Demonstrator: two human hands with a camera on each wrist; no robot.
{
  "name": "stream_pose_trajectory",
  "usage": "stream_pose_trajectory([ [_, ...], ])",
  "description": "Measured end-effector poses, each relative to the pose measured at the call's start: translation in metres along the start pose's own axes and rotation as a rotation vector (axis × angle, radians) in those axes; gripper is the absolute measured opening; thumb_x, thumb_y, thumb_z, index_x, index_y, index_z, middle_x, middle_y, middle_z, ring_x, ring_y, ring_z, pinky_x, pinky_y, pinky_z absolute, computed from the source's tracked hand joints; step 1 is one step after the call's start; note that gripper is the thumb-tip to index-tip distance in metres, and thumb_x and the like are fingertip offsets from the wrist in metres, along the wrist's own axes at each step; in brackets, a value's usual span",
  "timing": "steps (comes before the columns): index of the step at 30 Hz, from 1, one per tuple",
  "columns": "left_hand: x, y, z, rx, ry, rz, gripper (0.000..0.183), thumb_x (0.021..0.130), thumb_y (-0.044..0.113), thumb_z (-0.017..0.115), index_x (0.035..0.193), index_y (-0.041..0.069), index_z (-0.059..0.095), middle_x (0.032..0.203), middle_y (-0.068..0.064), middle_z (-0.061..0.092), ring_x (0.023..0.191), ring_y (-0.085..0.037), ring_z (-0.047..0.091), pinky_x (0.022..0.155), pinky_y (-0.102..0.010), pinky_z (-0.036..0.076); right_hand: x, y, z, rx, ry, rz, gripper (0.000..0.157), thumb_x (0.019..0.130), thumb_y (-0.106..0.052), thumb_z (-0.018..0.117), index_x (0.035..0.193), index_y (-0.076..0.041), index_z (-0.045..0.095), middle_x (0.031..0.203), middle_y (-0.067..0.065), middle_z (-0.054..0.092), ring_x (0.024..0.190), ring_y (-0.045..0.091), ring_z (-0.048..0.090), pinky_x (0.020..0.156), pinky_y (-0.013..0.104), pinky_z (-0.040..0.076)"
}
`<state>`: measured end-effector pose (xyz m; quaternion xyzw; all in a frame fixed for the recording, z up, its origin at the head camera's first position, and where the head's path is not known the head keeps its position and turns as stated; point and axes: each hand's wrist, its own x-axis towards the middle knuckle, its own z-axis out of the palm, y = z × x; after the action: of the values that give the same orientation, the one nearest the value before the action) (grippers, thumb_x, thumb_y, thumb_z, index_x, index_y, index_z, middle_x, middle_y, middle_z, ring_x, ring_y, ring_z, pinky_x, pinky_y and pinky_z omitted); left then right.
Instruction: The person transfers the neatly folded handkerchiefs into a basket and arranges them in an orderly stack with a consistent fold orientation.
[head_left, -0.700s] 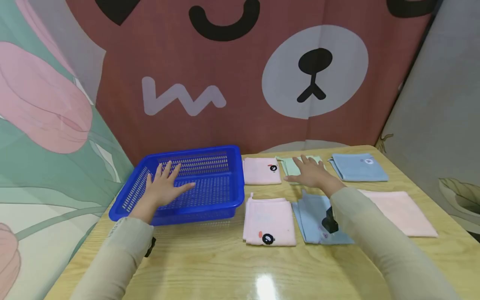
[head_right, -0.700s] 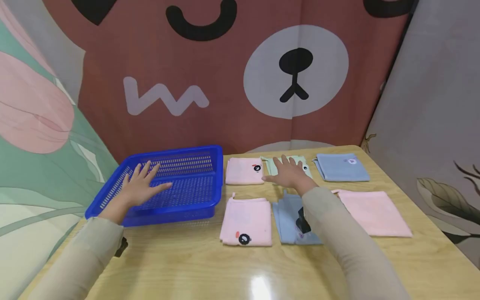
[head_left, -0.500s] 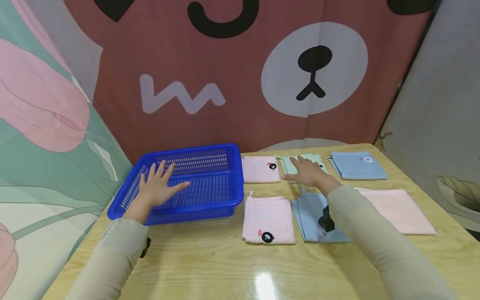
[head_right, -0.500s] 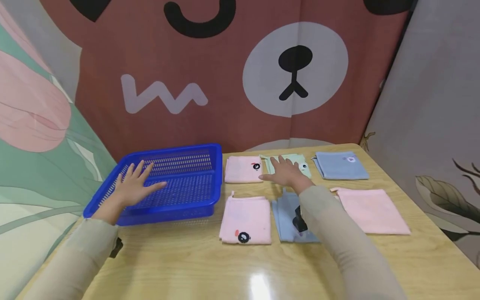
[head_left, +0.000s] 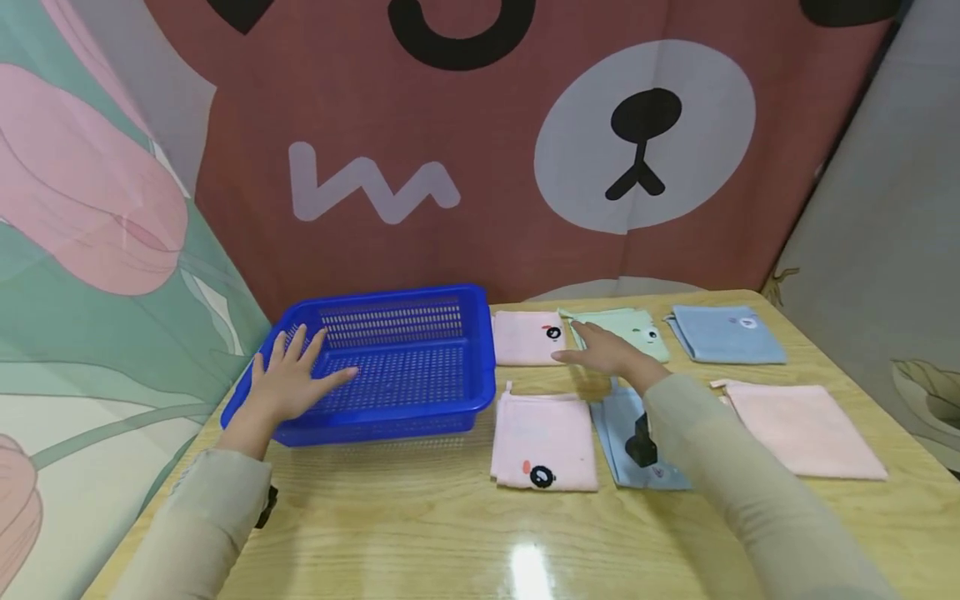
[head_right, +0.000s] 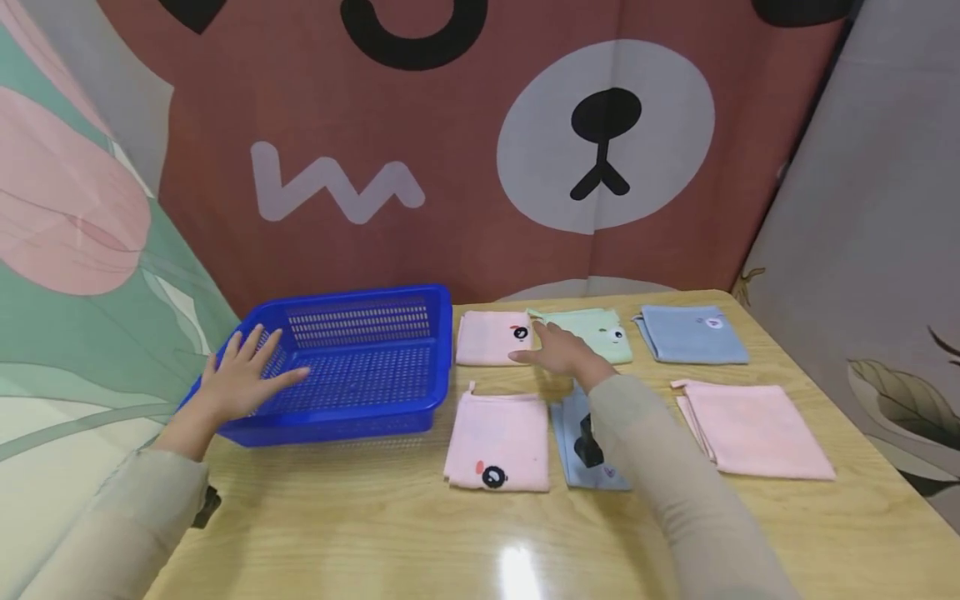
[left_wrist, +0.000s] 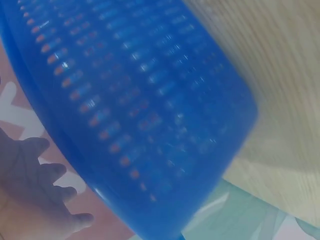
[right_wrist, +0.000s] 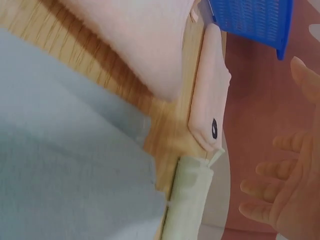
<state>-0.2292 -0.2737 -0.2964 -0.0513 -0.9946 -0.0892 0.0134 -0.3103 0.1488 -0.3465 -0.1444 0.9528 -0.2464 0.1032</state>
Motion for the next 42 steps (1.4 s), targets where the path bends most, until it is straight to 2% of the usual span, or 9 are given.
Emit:
stream_pose_trajectory([
  [8, -0.007, -0.016, -0.002, 0.017, 0.002, -0.026, 0.093, 0.077, 0.068, 0.033, 0.139, 0.004, 0.005, 0.139, -0.027, -0.001, 0.121, -0.048, -0.01, 0.086, -0.068, -0.008, 0.008, 0.0, 0.005, 0.057, 0.007, -0.038, 0.086, 0.08, -0.055, 0.046, 0.137, 0.002, 0.015, 0.138, 0.022, 0.019, 0.125, 0.038, 0.017, 0.099, 0.051, 0.017],
  [20, -0.016, -0.042, 0.003, -0.007, -0.017, -0.05, 0.092, 0.079, 0.065, 0.035, 0.138, 0.0, 0.006, 0.137, -0.031, 0.0, 0.121, -0.049, -0.008, 0.086, -0.068, -0.007, 0.027, -0.001, 0.018, 0.145, -0.026, 0.038, 0.08, 0.084, -0.051, 0.042, 0.136, 0.004, 0.014, 0.138, 0.023, 0.019, 0.124, 0.038, 0.018, 0.099, 0.051, 0.017],
  [24, -0.016, -0.046, 0.006, -0.008, -0.015, -0.054, 0.092, 0.079, 0.065, 0.034, 0.138, -0.001, 0.007, 0.137, -0.031, 0.002, 0.12, -0.05, -0.006, 0.086, -0.068, -0.005, 0.031, 0.001, 0.02, 0.156, -0.035, 0.048, 0.081, 0.085, -0.051, 0.041, 0.136, 0.005, 0.013, 0.138, 0.024, 0.019, 0.124, 0.038, 0.019, 0.099, 0.05, 0.018],
  [30, -0.015, -0.05, 0.008, -0.004, -0.021, -0.058, 0.094, 0.079, 0.065, 0.034, 0.137, -0.002, 0.006, 0.137, -0.031, 0.0, 0.12, -0.051, -0.005, 0.087, -0.067, -0.004, 0.037, 0.0, 0.021, 0.141, -0.032, 0.04, 0.078, 0.086, -0.049, 0.041, 0.134, 0.007, 0.016, 0.133, 0.027, 0.027, 0.12, 0.039, 0.027, 0.097, 0.049, 0.024],
  [42, -0.02, -0.055, 0.008, -0.014, -0.032, -0.063, 0.091, 0.081, 0.062, 0.035, 0.137, -0.003, 0.005, 0.136, -0.033, 0.0, 0.12, -0.051, -0.004, 0.088, -0.067, -0.001, 0.045, -0.003, 0.025, 0.159, -0.03, 0.08, 0.067, 0.09, -0.039, 0.038, 0.132, 0.01, 0.022, 0.135, 0.028, 0.022, 0.122, 0.04, 0.02, 0.098, 0.048, 0.021],
])
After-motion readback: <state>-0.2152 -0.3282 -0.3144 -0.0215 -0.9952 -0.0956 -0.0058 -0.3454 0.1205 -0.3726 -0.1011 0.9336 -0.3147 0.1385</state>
